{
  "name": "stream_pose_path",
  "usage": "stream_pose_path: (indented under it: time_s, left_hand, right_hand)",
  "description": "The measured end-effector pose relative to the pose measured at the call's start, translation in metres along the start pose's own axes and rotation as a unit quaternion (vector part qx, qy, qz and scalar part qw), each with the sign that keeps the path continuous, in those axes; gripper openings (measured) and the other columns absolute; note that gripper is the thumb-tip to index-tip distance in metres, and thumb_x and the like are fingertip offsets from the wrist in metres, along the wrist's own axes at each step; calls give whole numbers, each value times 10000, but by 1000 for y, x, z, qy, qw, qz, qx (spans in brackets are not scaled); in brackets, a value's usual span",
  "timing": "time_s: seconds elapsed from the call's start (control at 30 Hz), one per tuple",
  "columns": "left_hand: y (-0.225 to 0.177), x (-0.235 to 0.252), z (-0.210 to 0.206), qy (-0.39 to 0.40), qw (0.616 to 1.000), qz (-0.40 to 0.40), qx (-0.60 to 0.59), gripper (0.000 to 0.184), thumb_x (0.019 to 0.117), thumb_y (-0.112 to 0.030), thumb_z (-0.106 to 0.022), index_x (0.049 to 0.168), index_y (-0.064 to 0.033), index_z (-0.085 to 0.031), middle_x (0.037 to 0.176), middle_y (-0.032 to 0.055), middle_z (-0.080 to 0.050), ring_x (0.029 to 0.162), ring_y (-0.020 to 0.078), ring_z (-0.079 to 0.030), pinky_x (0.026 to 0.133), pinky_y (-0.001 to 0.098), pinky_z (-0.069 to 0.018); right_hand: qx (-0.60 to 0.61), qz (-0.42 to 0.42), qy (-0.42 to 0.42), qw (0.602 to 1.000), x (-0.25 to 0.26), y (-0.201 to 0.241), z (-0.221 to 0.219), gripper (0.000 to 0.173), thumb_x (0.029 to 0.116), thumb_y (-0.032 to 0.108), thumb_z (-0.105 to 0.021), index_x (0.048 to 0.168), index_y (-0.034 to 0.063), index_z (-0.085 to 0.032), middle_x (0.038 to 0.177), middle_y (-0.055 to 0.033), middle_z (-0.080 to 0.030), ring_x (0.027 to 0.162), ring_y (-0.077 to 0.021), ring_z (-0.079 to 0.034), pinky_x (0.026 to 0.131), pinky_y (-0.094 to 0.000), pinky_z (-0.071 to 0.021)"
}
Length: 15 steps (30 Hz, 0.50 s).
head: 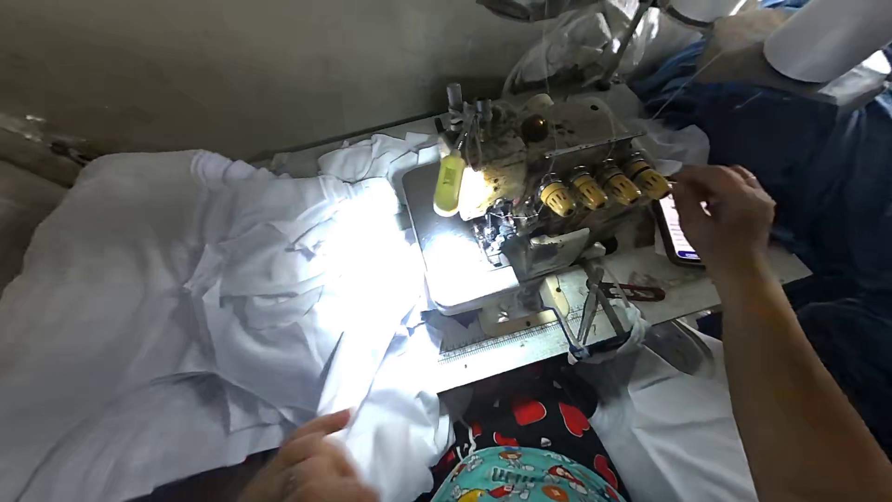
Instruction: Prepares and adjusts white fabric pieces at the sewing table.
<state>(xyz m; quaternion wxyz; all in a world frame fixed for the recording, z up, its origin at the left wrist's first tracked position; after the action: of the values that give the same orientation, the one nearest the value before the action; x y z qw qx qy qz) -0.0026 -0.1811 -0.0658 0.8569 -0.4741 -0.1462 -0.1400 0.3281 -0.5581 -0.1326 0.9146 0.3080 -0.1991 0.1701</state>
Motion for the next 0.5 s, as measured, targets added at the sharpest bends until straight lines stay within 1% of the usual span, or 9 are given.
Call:
stream_pose_path:
  time_s: [0.03,0.07,0.1,0.13,0.23,0.3,0.37,0.43,0.5]
  left_hand:
    - [-2,14,-18,18,1000,-18,12,141,1022,-269,-637,971,-138,-647,898,-35,-635,955,36,-632,1023,272,-496]
    - [-6,30,-38,29,998,-39,35,170,1026,-268,-622,935,-128,-658,830,-12,-634,868,64,-628,868,220,-520]
    - [-11,44,-58,40,994,-69,72,210,1034,-268,-595,893,-125,-660,745,3,-600,739,95,-599,705,201,-500]
    - [-17,58,-76,50,987,-101,110,229,1036,-255,-571,871,-125,-663,683,9,-569,633,117,-566,581,213,-458]
    - [-35,87,-98,48,973,-144,176,232,1036,-231,-544,885,-114,-675,662,20,-567,549,131,-549,475,244,-415]
    - [-41,96,-90,20,977,-115,176,257,1041,-279,-550,912,-104,-687,713,23,-629,599,105,-603,507,231,-464]
    - [-32,92,-76,33,994,-50,91,340,1023,-419,-573,945,-96,-648,716,-21,-590,612,0,-541,535,137,-434]
    - [-17,78,-68,96,995,-14,20,391,938,-507,-663,915,-118,-631,657,-54,-580,581,-57,-534,509,113,-431]
    - [-7,59,-65,198,980,-11,-32,337,941,-441,-691,866,-119,-628,622,-51,-565,557,-53,-528,491,121,-423]
  right_hand:
    - [85,58,-45,994,-17,32,11,307,1045,204,-545,1142,-61,-668,1061,-221,-677,903,-285,-671,810,-446,-569]
    - [185,114,-50,975,-34,63,16,286,1061,280,-519,1117,38,-662,993,-46,-677,869,-97,-656,782,-296,-567]
    - [280,160,4,947,-50,96,14,311,1074,432,-471,1178,196,-645,1047,114,-679,950,13,-650,841,-216,-554]
    - [360,198,88,908,-66,129,7,404,1046,557,-454,1281,272,-618,1170,161,-679,1080,16,-642,933,-221,-542]
    - [511,208,322,769,-114,205,-21,713,964,591,-596,1457,86,-492,1380,-12,-626,1293,-76,-564,1101,-300,-479]
    - [543,168,388,725,-130,223,-27,445,1041,411,-553,1306,54,-564,1120,60,-684,1050,93,-606,933,-138,-512]
    - [540,160,383,733,-121,225,-15,260,1077,235,-492,1117,12,-620,867,53,-649,805,122,-575,735,-77,-479]
    - [533,174,358,747,-102,217,12,229,1088,226,-465,1109,73,-634,936,123,-659,866,155,-574,778,-57,-484]
    - [526,216,321,758,-87,212,47,240,1095,252,-455,1124,95,-633,982,145,-657,917,160,-568,807,-52,-477]
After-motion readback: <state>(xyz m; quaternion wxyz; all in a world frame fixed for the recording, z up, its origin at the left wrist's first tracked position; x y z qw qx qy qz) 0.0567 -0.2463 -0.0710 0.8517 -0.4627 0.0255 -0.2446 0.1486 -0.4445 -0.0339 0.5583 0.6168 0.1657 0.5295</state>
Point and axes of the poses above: each hand's wrist, its own x-axis towards the middle knuckle, its own z-axis out of the back of the hand, y = z × x, the point moved 6 cm from there along x, towards the middle knuckle
